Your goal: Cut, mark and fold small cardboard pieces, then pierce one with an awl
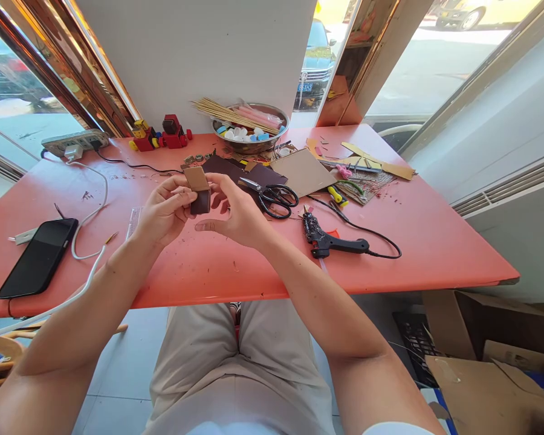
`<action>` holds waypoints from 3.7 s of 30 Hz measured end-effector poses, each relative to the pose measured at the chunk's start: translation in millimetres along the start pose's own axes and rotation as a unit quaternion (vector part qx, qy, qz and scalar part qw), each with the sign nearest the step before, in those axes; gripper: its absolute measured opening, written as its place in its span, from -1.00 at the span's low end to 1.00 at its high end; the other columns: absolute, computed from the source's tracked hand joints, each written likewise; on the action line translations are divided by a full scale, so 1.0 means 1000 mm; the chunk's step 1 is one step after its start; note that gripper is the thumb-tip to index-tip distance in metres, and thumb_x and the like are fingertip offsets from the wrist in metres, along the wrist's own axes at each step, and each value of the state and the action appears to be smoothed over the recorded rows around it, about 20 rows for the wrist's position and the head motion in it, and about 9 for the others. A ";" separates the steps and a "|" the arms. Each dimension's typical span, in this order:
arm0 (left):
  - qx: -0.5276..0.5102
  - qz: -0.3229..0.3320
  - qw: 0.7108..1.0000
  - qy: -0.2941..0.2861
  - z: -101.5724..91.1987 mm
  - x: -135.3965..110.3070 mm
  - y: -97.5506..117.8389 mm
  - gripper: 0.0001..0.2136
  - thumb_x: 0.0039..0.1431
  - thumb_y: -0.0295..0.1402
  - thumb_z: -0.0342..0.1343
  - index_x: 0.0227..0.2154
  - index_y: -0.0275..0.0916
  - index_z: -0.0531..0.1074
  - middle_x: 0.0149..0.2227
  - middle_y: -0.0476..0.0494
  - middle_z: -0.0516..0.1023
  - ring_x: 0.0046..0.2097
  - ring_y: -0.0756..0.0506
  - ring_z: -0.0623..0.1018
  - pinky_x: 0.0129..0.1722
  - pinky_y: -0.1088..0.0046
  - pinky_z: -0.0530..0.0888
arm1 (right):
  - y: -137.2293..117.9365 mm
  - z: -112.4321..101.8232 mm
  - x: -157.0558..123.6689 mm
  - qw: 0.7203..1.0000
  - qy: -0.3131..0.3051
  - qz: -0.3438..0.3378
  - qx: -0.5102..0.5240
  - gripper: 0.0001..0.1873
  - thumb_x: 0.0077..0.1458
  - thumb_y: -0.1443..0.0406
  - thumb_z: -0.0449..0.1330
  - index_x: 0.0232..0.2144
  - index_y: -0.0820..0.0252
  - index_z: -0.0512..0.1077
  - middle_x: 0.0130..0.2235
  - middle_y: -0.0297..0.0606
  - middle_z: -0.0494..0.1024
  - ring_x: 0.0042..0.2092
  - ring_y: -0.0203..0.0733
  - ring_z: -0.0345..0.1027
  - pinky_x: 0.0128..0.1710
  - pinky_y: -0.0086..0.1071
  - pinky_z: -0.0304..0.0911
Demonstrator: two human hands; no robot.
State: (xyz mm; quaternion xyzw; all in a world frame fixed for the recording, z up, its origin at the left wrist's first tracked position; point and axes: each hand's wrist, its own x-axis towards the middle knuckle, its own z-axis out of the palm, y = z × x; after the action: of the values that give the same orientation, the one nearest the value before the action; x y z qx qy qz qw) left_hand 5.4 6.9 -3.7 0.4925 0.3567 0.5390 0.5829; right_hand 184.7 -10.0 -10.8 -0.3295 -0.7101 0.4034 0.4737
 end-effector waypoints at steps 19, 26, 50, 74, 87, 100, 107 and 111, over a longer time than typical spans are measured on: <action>0.109 0.090 0.988 -0.070 0.009 -0.011 -0.003 -0.63 -0.09 0.01 0.54 -0.44 -0.17 0.63 -0.49 -0.04 0.60 -0.51 -0.05 0.59 -0.53 0.42 0.55 | -0.004 0.008 0.002 0.993 0.047 0.006 0.108 -0.23 -0.19 -0.35 0.45 -0.36 0.05 0.25 -0.32 -0.38 0.44 -0.39 -0.29 0.32 -0.37 -0.32 0.35; 0.143 0.108 0.979 -0.101 0.017 -0.024 -0.007 -0.64 0.02 0.04 0.47 -0.39 -0.17 0.66 -0.45 -0.11 0.68 -0.38 -0.14 0.70 -0.36 0.37 0.64 | -0.009 0.002 0.001 0.991 0.120 0.021 0.053 -0.28 -0.05 -0.31 0.41 -0.51 0.08 0.18 -0.45 -0.44 0.30 -0.41 -0.35 0.14 -0.44 -0.41 0.17; 0.331 0.325 0.883 -0.065 -0.014 -0.007 -0.015 -0.66 0.23 -0.41 0.24 0.06 -0.08 0.58 0.04 -0.14 0.67 -0.03 -0.09 0.71 -0.04 0.35 0.71 | -0.006 0.000 0.002 0.984 0.105 0.060 0.130 -0.54 -0.07 -0.04 0.51 -0.33 0.09 0.46 -0.36 -0.36 0.56 -0.31 -0.25 0.46 -0.27 -0.33 0.44; 0.091 0.104 0.986 -0.088 0.001 -0.005 -0.007 -0.42 -0.04 0.27 0.40 -0.60 -0.20 0.48 -0.21 -0.22 0.71 -0.27 -0.13 0.68 -0.22 0.29 0.67 | -0.004 -0.002 0.004 0.977 0.202 0.015 0.072 -0.62 -0.03 0.06 0.40 -0.47 0.07 0.29 -0.46 -0.44 0.40 -0.38 -0.31 0.32 -0.35 -0.38 0.35; 0.092 0.068 0.993 0.023 0.009 -0.006 -0.007 -0.68 -0.23 -0.15 0.53 -0.48 -0.19 0.59 -0.49 -0.01 0.63 -0.40 -0.10 0.64 -0.37 0.35 0.65 | 0.000 0.004 0.003 0.978 0.103 0.095 0.157 -0.67 -0.16 0.12 0.49 -0.38 0.11 0.51 -0.30 -0.31 0.66 -0.21 -0.20 0.51 -0.13 -0.30 0.45; 0.129 0.076 0.988 0.027 0.007 -0.008 -0.010 -0.74 -0.14 -0.18 0.48 -0.42 -0.19 0.60 -0.38 -0.08 0.71 -0.35 -0.13 0.69 -0.40 0.38 0.65 | -0.001 0.010 0.003 0.965 0.136 0.138 0.176 -0.84 -0.18 0.23 0.36 -0.46 0.12 0.52 -0.39 -0.35 0.62 -0.31 -0.25 0.44 -0.23 -0.33 0.39; 0.105 0.072 0.991 0.028 0.011 -0.010 -0.011 -0.84 -0.16 -0.26 0.40 -0.50 -0.18 0.59 -0.47 -0.05 0.67 -0.40 -0.12 0.67 -0.43 0.37 0.65 | 0.000 0.014 0.004 0.966 0.156 0.125 0.161 -0.88 -0.22 0.22 0.29 -0.55 0.07 0.43 -0.49 -0.43 0.45 -0.38 -0.28 0.32 -0.32 -0.33 0.30; 0.098 0.054 0.993 0.031 0.013 -0.011 -0.010 -0.86 -0.19 -0.27 0.37 -0.53 -0.17 0.58 -0.49 -0.04 0.66 -0.42 -0.11 0.65 -0.45 0.38 0.64 | 0.003 0.017 0.004 0.966 0.175 0.121 0.147 -0.90 -0.22 0.23 0.26 -0.55 0.08 0.41 -0.50 -0.43 0.43 -0.39 -0.28 0.27 -0.36 -0.35 0.23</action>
State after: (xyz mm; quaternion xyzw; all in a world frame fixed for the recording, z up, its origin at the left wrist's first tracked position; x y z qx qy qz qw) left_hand 18.8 -5.4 -11.6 0.5493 0.3984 0.5468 0.4904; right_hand 167.5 -10.2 -15.7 -0.4046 -0.5041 0.4941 0.5815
